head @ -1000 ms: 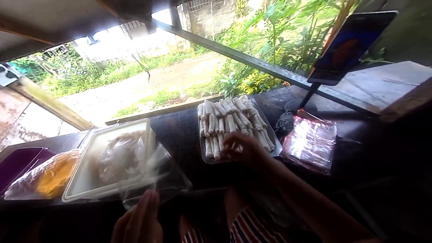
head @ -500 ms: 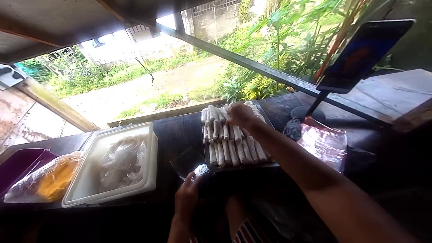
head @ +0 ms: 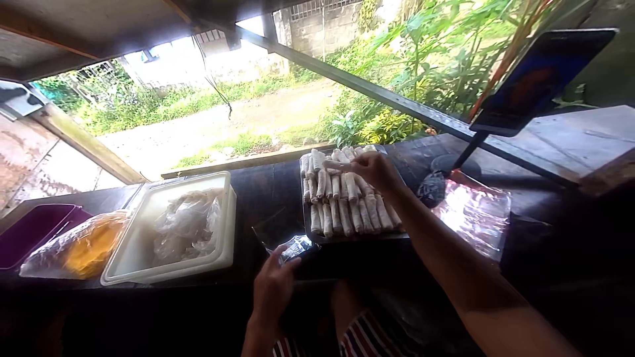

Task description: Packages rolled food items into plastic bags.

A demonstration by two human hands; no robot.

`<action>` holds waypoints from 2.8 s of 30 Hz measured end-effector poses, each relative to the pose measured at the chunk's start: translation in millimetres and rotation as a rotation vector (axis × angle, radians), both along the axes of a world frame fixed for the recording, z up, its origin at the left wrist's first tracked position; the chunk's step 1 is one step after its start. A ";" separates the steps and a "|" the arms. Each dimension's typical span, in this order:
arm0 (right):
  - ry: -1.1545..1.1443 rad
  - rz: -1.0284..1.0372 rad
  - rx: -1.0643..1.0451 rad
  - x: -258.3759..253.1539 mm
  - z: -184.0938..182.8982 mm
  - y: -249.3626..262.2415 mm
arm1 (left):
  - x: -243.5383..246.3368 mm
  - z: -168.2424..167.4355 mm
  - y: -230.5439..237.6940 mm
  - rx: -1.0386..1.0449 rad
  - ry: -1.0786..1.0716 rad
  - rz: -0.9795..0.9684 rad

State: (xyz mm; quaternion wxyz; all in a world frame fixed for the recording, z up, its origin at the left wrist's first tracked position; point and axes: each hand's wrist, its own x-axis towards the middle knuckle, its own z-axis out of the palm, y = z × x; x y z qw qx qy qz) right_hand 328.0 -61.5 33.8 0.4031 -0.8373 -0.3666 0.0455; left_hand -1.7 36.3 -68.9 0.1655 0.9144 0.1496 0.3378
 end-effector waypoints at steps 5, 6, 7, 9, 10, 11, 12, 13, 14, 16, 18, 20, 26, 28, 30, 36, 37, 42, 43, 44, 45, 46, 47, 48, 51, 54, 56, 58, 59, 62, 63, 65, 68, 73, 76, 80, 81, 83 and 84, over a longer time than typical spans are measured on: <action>0.414 0.225 0.216 -69.8 -5.2 -45.0 | 7.3 35.2 -18.2 -0.125 -0.138 0.001; 0.498 0.275 0.213 -86.5 -12.4 -56.5 | 4.8 34.9 -19.6 -0.133 -0.115 0.010; 0.573 0.314 0.202 -101.7 -21.7 -68.3 | 1.5 30.8 -19.0 -0.136 -0.096 0.026; 0.694 0.328 0.186 -126.3 -41.3 -89.2 | -4.4 15.6 -13.4 -0.131 -0.077 0.052; 0.740 0.294 0.177 -136.8 -50.1 -96.6 | -6.2 7.1 -11.1 -0.108 -0.063 0.058; 0.770 0.241 0.178 -146.2 -59.3 -101.1 | -6.4 -0.2 -10.6 -0.071 -0.034 0.070; 0.791 0.182 0.184 -154.5 -67.3 -102.8 | -4.7 -5.9 -11.5 -0.030 0.013 0.090; 0.800 0.130 0.198 -161.9 -74.3 -101.8 | -1.3 -9.5 -12.9 0.001 0.079 0.115; 0.796 0.094 0.220 -168.6 -80.0 -99.1 | 3.4 -12.5 -14.0 0.016 0.146 0.142; 0.745 0.073 0.268 -179.2 -88.1 -91.1 | 13.9 -18.7 -14.9 0.028 0.224 0.211; 0.626 0.099 0.328 -186.4 -94.5 -81.7 | 21.4 -24.6 -15.5 0.060 0.187 0.273; 0.434 0.148 0.388 -190.9 -102.1 -73.9 | 24.0 -28.2 -18.5 0.123 0.115 0.306; 0.066 0.231 0.443 -202.9 -114.8 -60.0 | 15.2 -28.9 -26.6 0.214 0.039 0.269; -0.055 0.237 0.448 -208.9 -119.9 -54.8 | 12.7 -29.7 -31.3 0.160 0.003 0.212; -0.218 0.227 0.452 -211.8 -128.5 -47.3 | 11.6 -30.8 -37.5 0.076 -0.042 0.143; -0.451 0.162 0.386 -208.4 -144.7 -31.3 | -0.2 -33.3 -45.5 -0.138 -0.050 -0.109; -0.467 0.143 0.367 -207.7 -146.0 -30.1 | -2.5 -33.4 -45.0 -0.163 -0.053 -0.138; -0.538 0.042 0.322 -208.1 -149.5 -24.6 | -13.1 -33.7 -39.4 -0.238 -0.046 -0.289; -0.542 0.046 0.315 -207.9 -148.7 -23.3 | -14.9 -34.0 -37.6 -0.240 -0.041 -0.320; -0.530 0.063 0.298 -207.7 -147.5 -22.0 | -16.5 -34.2 -35.6 -0.240 -0.033 -0.349; -0.514 0.089 0.272 -207.0 -146.5 -20.2 | -17.9 -34.4 -34.0 -0.240 -0.029 -0.370; -0.492 0.120 0.247 -206.3 -145.7 -17.8 | -19.2 -34.2 -32.5 -0.242 -0.026 -0.384; -0.475 0.141 0.226 -206.2 -145.0 -15.0 | -20.6 -34.0 -31.0 -0.245 -0.026 -0.394; -0.472 0.151 0.212 -206.2 -145.1 -12.2 | -22.2 -33.7 -29.5 -0.247 -0.023 -0.403; -0.495 0.129 0.213 -206.7 -144.0 -3.7 | -26.5 -31.0 -26.2 -0.258 -0.024 -0.418; -0.492 0.105 0.196 -209.5 -144.4 1.6 | -31.4 -23.9 -25.0 -0.276 0.022 -0.355; -0.445 0.136 0.155 -209.1 -142.6 0.3 | -30.2 -17.5 -27.6 -0.381 0.111 -0.223; -0.324 0.226 0.011 -205.9 -128.5 -7.0 | -22.4 -11.1 -27.2 -0.479 0.233 -0.101; -0.219 0.313 -0.110 -202.5 -113.0 -12.8 | -18.3 -7.9 -25.9 -0.495 0.289 -0.068; -0.030 0.549 -0.296 -181.8 -58.6 -28.8 | -2.7 -3.4 -18.6 -0.547 0.411 -0.063; -0.046 0.558 -0.256 -171.7 -44.5 -33.9 | 2.1 -3.1 -17.0 -0.534 0.432 -0.069; -0.139 0.445 -0.215 -143.0 -19.9 -37.8 | 11.9 1.2 -14.3 -0.499 0.492 -0.077; -0.266 0.113 -0.233 -82.1 1.7 -20.0 | 26.0 11.0 -12.3 -0.485 0.617 -0.044; -0.260 -0.096 -0.377 4.4 3.4 25.8 | 27.5 20.8 -8.6 -0.536 0.734 -0.047; -0.213 -0.099 -0.494 13.8 0.2 42.5 | 14.4 23.6 -10.2 -0.576 0.709 -0.042; -0.199 -0.120 -0.484 7.6 1.8 48.5 | -3.6 35.3 -11.9 -0.557 0.663 -0.052; -0.194 -0.124 -0.435 7.7 2.0 46.8 | -8.3 38.4 -12.3 -0.548 0.626 -0.061; -0.131 -0.111 -0.282 5.7 4.9 37.8 | -17.6 42.0 -12.9 -0.504 0.490 -0.083; -0.065 -0.082 -0.180 2.3 6.9 30.7 | -20.7 43.2 -12.8 -0.471 0.403 -0.098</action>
